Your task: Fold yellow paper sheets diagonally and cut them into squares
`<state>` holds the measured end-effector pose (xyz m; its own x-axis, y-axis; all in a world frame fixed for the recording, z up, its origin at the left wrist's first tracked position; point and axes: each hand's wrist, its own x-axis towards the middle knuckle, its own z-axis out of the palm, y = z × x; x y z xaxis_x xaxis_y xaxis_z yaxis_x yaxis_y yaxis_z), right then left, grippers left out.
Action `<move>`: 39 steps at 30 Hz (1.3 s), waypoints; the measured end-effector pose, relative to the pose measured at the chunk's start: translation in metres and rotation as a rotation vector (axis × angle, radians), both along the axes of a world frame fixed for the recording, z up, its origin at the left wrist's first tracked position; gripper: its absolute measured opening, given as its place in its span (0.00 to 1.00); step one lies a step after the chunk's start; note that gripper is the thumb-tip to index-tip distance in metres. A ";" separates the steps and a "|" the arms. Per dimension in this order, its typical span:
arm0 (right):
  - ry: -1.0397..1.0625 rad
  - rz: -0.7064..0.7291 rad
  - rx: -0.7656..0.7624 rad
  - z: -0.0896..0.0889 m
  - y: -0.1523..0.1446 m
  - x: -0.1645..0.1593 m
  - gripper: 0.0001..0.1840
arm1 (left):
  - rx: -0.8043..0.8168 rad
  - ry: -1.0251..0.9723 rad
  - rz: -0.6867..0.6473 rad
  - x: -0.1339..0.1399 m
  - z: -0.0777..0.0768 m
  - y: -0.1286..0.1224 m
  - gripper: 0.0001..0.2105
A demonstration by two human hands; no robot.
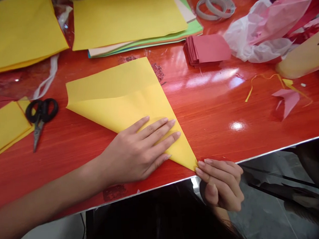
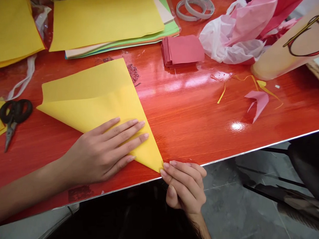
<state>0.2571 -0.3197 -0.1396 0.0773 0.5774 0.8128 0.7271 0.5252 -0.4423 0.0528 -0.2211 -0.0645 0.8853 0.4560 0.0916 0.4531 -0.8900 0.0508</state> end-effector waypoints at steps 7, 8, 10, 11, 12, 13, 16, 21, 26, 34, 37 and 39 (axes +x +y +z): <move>0.061 -0.082 0.127 -0.008 0.007 -0.008 0.18 | -0.001 0.004 -0.012 0.000 0.000 0.002 0.23; 0.061 -0.091 0.112 -0.009 0.006 -0.009 0.18 | 0.007 0.002 -0.025 0.000 0.001 0.001 0.24; 0.052 -0.101 0.056 -0.008 0.003 -0.009 0.17 | 0.045 -0.030 -0.066 0.001 0.002 -0.004 0.23; 0.046 -0.101 0.028 -0.008 0.001 -0.009 0.17 | 0.061 -0.063 -0.093 0.002 0.002 -0.007 0.23; 0.043 -0.103 0.008 -0.007 0.000 -0.010 0.17 | 0.068 -0.097 -0.130 0.003 0.002 -0.011 0.23; 0.039 -0.102 -0.001 -0.007 -0.001 -0.010 0.17 | 0.063 -0.122 -0.171 0.005 0.002 -0.015 0.22; 0.048 -0.118 0.039 -0.007 0.000 -0.011 0.17 | 0.012 -0.129 -0.250 0.009 0.002 -0.026 0.23; 0.063 -0.136 0.102 -0.011 0.005 -0.013 0.17 | -0.019 -0.120 -0.223 0.011 0.001 -0.030 0.22; 0.069 -0.133 0.101 -0.010 0.004 -0.013 0.17 | -0.021 -0.134 -0.214 0.011 0.001 -0.029 0.22; 0.052 -0.125 0.094 -0.010 0.003 -0.011 0.16 | -0.083 -0.115 -0.151 -0.002 0.003 -0.031 0.22; 0.026 -0.117 0.042 -0.008 0.000 -0.010 0.15 | -0.089 -0.102 -0.097 -0.014 0.003 -0.032 0.23; 0.020 -0.114 0.032 -0.007 0.000 -0.009 0.15 | -0.072 -0.090 -0.054 -0.023 0.004 -0.032 0.23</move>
<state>0.2482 -0.3200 -0.1465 0.1575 0.5374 0.8285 0.7739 0.4539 -0.4415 0.0295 -0.2532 -0.0602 0.8983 0.4163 0.1402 0.3956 -0.9054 0.1538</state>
